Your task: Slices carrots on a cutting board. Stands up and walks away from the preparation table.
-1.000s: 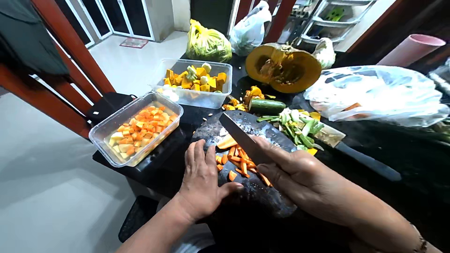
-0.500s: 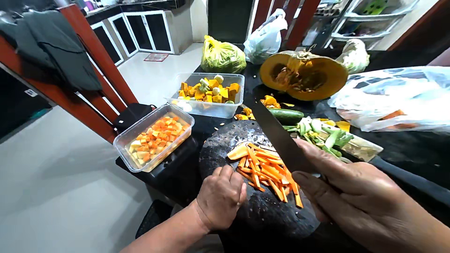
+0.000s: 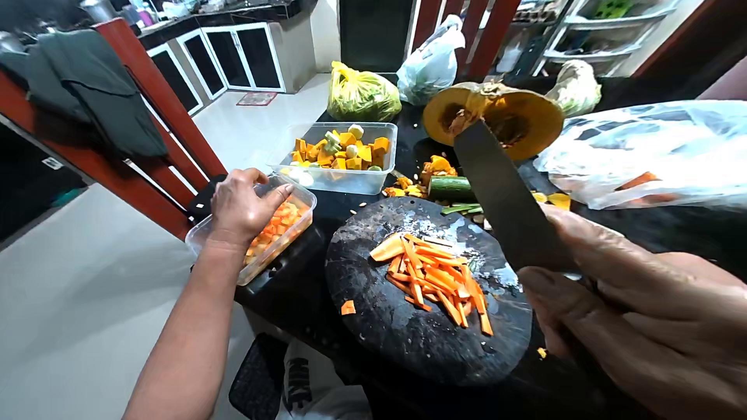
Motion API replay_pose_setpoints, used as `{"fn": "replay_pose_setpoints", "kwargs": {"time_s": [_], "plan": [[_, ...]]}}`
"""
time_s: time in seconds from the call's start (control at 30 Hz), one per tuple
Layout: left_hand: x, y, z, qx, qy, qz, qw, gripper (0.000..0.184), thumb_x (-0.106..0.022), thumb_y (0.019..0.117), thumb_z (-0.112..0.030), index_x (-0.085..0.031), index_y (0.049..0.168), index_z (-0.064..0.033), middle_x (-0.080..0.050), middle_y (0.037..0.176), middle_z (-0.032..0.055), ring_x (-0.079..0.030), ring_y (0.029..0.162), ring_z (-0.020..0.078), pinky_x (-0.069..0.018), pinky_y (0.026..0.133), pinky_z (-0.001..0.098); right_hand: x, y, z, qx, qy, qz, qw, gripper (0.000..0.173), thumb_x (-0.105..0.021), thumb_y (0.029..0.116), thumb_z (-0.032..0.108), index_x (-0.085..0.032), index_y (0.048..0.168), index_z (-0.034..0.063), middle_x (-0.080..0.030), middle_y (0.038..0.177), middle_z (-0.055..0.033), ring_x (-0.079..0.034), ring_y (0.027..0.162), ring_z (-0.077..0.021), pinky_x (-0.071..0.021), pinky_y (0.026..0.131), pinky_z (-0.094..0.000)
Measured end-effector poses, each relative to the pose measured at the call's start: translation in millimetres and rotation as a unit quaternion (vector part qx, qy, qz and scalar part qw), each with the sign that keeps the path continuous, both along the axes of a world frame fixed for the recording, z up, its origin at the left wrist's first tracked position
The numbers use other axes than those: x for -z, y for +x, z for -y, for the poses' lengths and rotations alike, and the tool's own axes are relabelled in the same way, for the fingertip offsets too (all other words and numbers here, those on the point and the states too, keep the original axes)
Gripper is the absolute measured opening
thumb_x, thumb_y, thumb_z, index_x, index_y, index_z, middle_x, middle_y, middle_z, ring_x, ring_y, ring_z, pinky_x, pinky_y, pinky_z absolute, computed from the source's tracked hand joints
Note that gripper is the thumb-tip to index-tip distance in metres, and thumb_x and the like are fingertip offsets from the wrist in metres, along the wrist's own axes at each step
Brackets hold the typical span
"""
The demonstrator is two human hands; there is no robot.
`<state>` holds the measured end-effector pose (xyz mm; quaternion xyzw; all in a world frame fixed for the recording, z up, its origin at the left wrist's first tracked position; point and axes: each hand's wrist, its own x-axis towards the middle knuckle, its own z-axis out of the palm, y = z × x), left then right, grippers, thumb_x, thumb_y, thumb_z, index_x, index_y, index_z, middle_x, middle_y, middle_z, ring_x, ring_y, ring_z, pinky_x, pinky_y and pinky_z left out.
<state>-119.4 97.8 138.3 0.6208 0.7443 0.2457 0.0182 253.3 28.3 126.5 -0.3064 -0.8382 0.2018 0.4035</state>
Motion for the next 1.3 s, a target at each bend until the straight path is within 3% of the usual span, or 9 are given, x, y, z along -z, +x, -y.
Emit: {"fn": "replay_pose_setpoints", "kwargs": {"time_s": [0.07,0.17,0.27,0.37,0.47,0.63,0.8,0.97,1.3], "plan": [[6.5,0.4,4.3,0.028,0.089,-0.023,0.995,0.052,-0.068,0.0944,-0.048,-0.072,0.112,0.0011,-0.066,0.116,0.0276,-0.058,0.115,0.0485,-0.0429,0.095,0.0671,-1.1,0.3,2.0,0.008,-0.003,0.005,1.0,0.043,-0.046,0.1088,0.023,-0.047,0.152,0.0159,-0.063,0.076,-0.003,-0.056,0.056,-0.0025,-0.0485,0.05,-0.0189],[21.7,17.8,16.8,0.109,0.244,-0.018,0.964,0.033,-0.057,0.1033,-0.028,-0.07,0.099,0.0027,-0.069,0.092,0.017,-0.068,0.086,0.0255,-0.0562,0.079,0.0396,-0.2,-0.5,1.8,0.0,-0.011,0.005,1.0,0.042,-0.046,0.1091,0.022,-0.047,0.15,0.0158,-0.062,0.077,-0.002,-0.056,0.058,-0.0018,-0.0489,0.051,-0.0181],[41.9,45.8,36.7,0.215,0.254,0.077,0.94,0.035,-0.05,0.1058,-0.02,-0.058,0.076,-0.0036,-0.05,0.064,0.0001,-0.047,0.055,0.0028,-0.0403,0.052,0.0179,2.8,-1.2,-0.9,-0.001,-0.014,0.003,1.0,0.042,-0.046,0.1091,0.022,-0.046,0.151,0.0163,-0.062,0.077,-0.001,-0.055,0.058,-0.0009,-0.0484,0.051,-0.0174],[57.1,59.9,66.3,0.35,0.046,0.085,0.932,0.037,-0.063,0.0994,-0.038,-0.069,0.085,-0.0043,-0.061,0.07,0.0031,-0.056,0.06,0.0097,-0.0499,0.056,0.0278,3.9,-0.2,-4.8,0.002,-0.016,-0.002,1.0,0.044,-0.047,0.1087,0.022,-0.045,0.153,0.0187,-0.062,0.076,-0.0001,-0.055,0.058,-0.0006,-0.0485,0.051,-0.0169],[59.3,69.5,85.9,0.407,-0.112,0.005,0.907,0.031,-0.075,0.0906,-0.028,-0.071,0.106,-0.0019,-0.064,0.091,0.0145,-0.064,0.069,0.0253,-0.0562,0.062,0.0413,5.0,-0.7,-6.6,0.01,-0.011,0.001,1.0,0.044,-0.047,0.1087,0.024,-0.045,0.152,0.0204,-0.06,0.074,0.0005,-0.055,0.058,-0.001,-0.0483,0.051,-0.0175],[72.9,70.3,96.4,0.407,-0.029,-0.044,0.912,0.01,-0.064,0.093,-0.008,-0.066,0.09,0.0008,-0.061,0.087,0.0152,-0.065,0.071,0.0249,-0.0569,0.062,0.0326,6.6,-3.5,-7.1,0.01,-0.011,0.006,1.0,0.044,-0.047,0.1084,0.025,-0.045,0.152,0.0215,-0.061,0.076,0.0002,-0.055,0.058,-0.0014,-0.0483,0.051,-0.0179],[56.8,49.0,92.4,0.321,0.064,-0.008,0.945,0.02,-0.056,0.0972,-0.015,-0.069,0.09,-0.0015,-0.065,0.09,0.012,-0.065,0.077,0.0189,-0.0562,0.069,0.0323,4.6,-0.8,-5.1,0.006,-0.008,-0.005,1.0,0.043,-0.047,0.1089,0.024,-0.047,0.151,0.0195,-0.062,0.078,-0.0004,-0.056,0.059,-0.0009,-0.0491,0.053,-0.017],[15.5,17.9,64.7,0.14,0.115,-0.129,0.975,0.029,-0.057,0.0977,-0.021,-0.071,0.105,0.0028,-0.066,0.113,0.0247,-0.06,0.106,0.0472,-0.048,0.086,0.0619,3.7,-2.6,-5.0,0.012,0.001,-0.011,1.0,0.04,-0.047,0.1085,0.025,-0.049,0.148,0.0205,-0.06,0.075,0.001,-0.055,0.058,-0.0016,-0.0486,0.05,-0.0184],[50.3,118.1,3.8,0.363,-0.101,0.004,0.926,0.029,-0.074,0.0935,-0.019,-0.072,0.116,-0.0012,-0.066,0.109,0.018,-0.062,0.109,0.0366,-0.0526,0.091,0.0527,11.8,-8.2,-17.4,-0.021,-0.078,-0.024,0.996,0.042,-0.048,0.107,0.023,-0.051,0.149,0.0167,-0.058,0.07,0.0069,-0.054,0.053,0.0029,-0.0486,0.048,-0.0133]]}}
